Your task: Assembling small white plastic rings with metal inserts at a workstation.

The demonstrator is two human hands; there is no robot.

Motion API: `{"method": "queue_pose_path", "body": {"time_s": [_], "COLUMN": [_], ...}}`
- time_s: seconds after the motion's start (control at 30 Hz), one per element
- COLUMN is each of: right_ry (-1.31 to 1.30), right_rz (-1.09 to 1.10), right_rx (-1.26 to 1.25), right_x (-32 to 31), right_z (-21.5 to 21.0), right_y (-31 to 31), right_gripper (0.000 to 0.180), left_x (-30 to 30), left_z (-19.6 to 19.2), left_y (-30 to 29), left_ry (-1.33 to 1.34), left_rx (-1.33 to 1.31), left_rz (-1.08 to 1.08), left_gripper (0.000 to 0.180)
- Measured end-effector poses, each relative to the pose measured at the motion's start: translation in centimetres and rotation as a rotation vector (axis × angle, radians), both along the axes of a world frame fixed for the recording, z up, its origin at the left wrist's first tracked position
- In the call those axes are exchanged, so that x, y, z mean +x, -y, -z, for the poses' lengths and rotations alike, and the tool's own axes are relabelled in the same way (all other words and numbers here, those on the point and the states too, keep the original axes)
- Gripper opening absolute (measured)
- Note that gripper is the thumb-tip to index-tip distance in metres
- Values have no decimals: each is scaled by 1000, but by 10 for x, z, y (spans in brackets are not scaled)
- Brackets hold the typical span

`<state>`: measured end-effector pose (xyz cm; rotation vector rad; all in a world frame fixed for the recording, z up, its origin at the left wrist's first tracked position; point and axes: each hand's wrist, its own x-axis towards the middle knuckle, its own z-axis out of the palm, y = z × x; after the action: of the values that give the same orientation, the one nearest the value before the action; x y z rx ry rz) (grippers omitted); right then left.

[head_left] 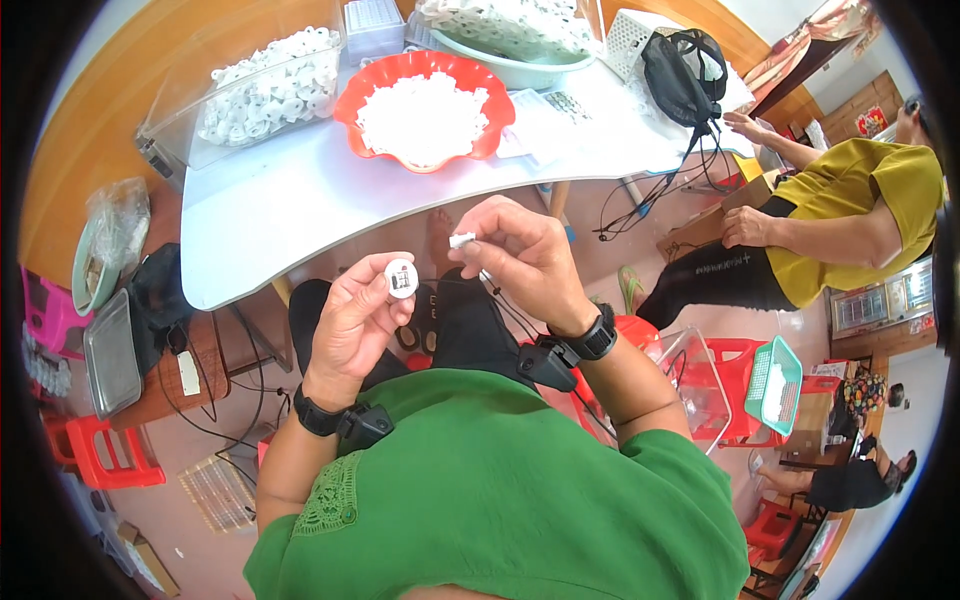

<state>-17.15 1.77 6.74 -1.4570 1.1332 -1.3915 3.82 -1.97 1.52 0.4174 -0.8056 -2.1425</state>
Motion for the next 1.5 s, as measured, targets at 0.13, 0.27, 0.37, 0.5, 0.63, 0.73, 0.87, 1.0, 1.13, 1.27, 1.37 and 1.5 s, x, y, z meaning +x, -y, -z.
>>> {"method": "queue_pose_path", "body": {"time_s": [0.13,0.27,0.37,0.5,0.63,0.73,0.87,1.0,1.13,1.27,1.37,1.5], "right_ry": [73,13,-228,-660,-681,-539,-526,-444,-467,-542,-584,-667], "right_rz": [-42,-77,-56,11,-56,-84,-84,-50,-166,-245,-235,-258], "right_rx": [84,98,-35,-306,-200,18,26,-116,-80,-172,-182,-169], "right_x": [2,1,2,5,14,14,13,17,19,25,30,29], "right_z": [-6,-8,-4,8,-2,-13,-10,-6,-27,-30,-28,-29], "right_y": [-6,-4,0,4,0,-2,0,0,0,1,1,2], "right_gripper": [6,6,7,10,9,7,9,15,18,16,15,14], "left_x": [-3,0,2,2,-5,-5,-3,0,3,2,2,3], "left_z": [3,7,8,-2,0,8,10,8,11,9,10,10], "left_y": [1,1,2,-3,-2,-1,-3,-2,-2,-2,-3,-4], "left_ry": [-21,-57,-68,-43,-56,-144,-178,-208,-232,-230,-228,-193], "left_rx": [21,29,24,-12,-4,-19,-14,-8,13,21,27,20], "left_rz": [6,10,23,28,108,145,146,152,153,147,146,146], "left_gripper": [38,36,36,37,36,34,34,34,32,31,31,31]}}
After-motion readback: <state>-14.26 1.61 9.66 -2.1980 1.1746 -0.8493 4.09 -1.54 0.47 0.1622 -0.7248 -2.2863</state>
